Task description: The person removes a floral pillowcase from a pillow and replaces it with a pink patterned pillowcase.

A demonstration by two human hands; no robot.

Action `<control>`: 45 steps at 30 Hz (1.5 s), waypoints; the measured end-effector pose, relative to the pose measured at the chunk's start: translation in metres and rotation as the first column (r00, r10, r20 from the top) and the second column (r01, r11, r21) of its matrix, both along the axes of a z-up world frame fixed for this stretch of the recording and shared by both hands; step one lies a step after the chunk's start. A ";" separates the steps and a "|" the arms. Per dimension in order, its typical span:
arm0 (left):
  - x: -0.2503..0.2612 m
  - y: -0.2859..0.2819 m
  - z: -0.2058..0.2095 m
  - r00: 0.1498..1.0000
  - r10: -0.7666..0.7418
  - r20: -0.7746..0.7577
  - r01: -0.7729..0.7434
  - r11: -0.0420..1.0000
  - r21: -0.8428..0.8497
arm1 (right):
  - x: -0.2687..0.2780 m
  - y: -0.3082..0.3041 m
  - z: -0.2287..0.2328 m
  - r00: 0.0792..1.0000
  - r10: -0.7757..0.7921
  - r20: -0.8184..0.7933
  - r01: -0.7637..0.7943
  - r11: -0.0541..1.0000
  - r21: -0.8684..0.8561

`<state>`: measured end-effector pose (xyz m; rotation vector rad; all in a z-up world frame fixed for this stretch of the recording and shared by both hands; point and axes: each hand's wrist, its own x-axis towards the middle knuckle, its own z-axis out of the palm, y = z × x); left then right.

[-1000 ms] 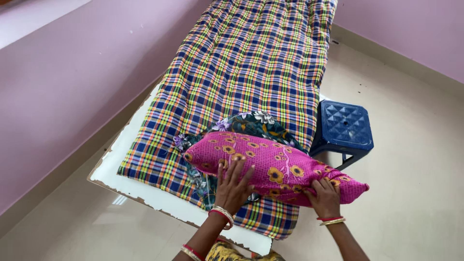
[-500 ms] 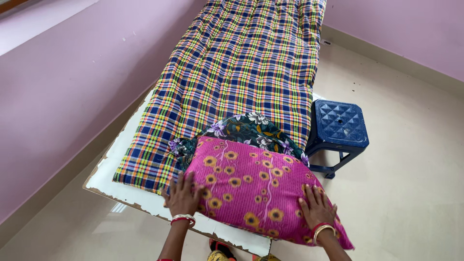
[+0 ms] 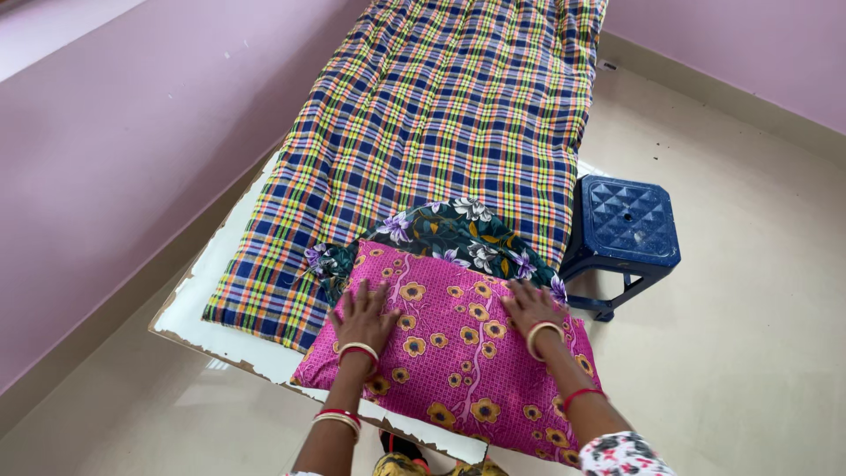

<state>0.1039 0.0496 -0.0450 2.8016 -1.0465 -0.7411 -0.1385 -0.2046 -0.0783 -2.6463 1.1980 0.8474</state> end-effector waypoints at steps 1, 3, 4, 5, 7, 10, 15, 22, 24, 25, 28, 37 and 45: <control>0.008 0.019 0.000 0.994 0.098 -0.041 -0.098 0.995 0.000 | -0.027 -0.013 -0.013 0.935 -0.338 0.106 0.326 0.938 0.115; 0.021 0.049 -0.007 0.950 0.280 -0.140 -0.277 0.960 0.044 | -0.095 -0.014 -0.037 0.887 -0.245 0.392 0.236 0.969 0.073; 0.019 0.066 -0.016 0.906 0.374 -0.197 -0.362 0.927 0.099 | -0.114 -0.011 -0.048 0.788 -0.433 0.436 0.404 0.900 0.164; 0.012 0.074 -0.028 0.904 0.400 -0.150 -0.400 0.916 0.033 | -0.130 -0.004 -0.057 0.761 -0.452 0.466 0.429 0.889 0.162; 0.001 0.082 -0.053 0.891 0.451 -0.056 -0.455 0.887 -0.077 | -0.142 0.001 -0.068 0.719 -0.535 0.444 0.512 0.839 0.184; 0.005 0.073 -0.073 0.893 0.450 -0.024 -0.439 0.857 -0.269 | -0.150 0.007 -0.073 0.675 -0.604 0.424 0.572 0.791 0.215; 0.019 0.040 -0.017 0.895 0.441 -0.071 -0.408 0.741 -0.534 | -0.135 -0.026 -0.041 0.561 -0.413 0.718 0.427 0.887 0.176; 0.027 0.086 0.028 0.776 0.611 -0.156 -0.605 0.651 -0.459 | -0.131 -0.008 -0.009 0.545 -0.462 0.699 0.509 0.845 0.161; 0.028 0.102 0.013 0.734 0.650 -0.199 -0.674 0.733 -0.094 | -0.118 -0.005 -0.027 0.660 -0.554 0.508 0.534 0.821 0.202; 0.025 0.107 0.003 0.760 0.637 -0.129 -0.644 0.765 -0.021 | -0.117 -0.005 -0.035 0.713 -0.445 0.543 0.460 0.880 0.117; 0.036 0.092 -0.018 0.833 0.549 0.070 -0.551 0.835 0.000 | -0.086 -0.025 -0.052 0.735 -0.172 0.656 0.293 0.953 -0.078; 0.034 -0.101 -0.049 0.997 -0.006 0.077 0.028 0.959 -0.282 | 0.074 -0.114 -0.097 0.657 -0.139 0.741 0.119 0.990 0.080; 0.029 -0.162 -0.079 0.991 -0.055 -0.123 0.031 0.982 -0.188 | 0.144 -0.135 -0.123 0.810 -0.429 0.400 0.260 0.874 0.411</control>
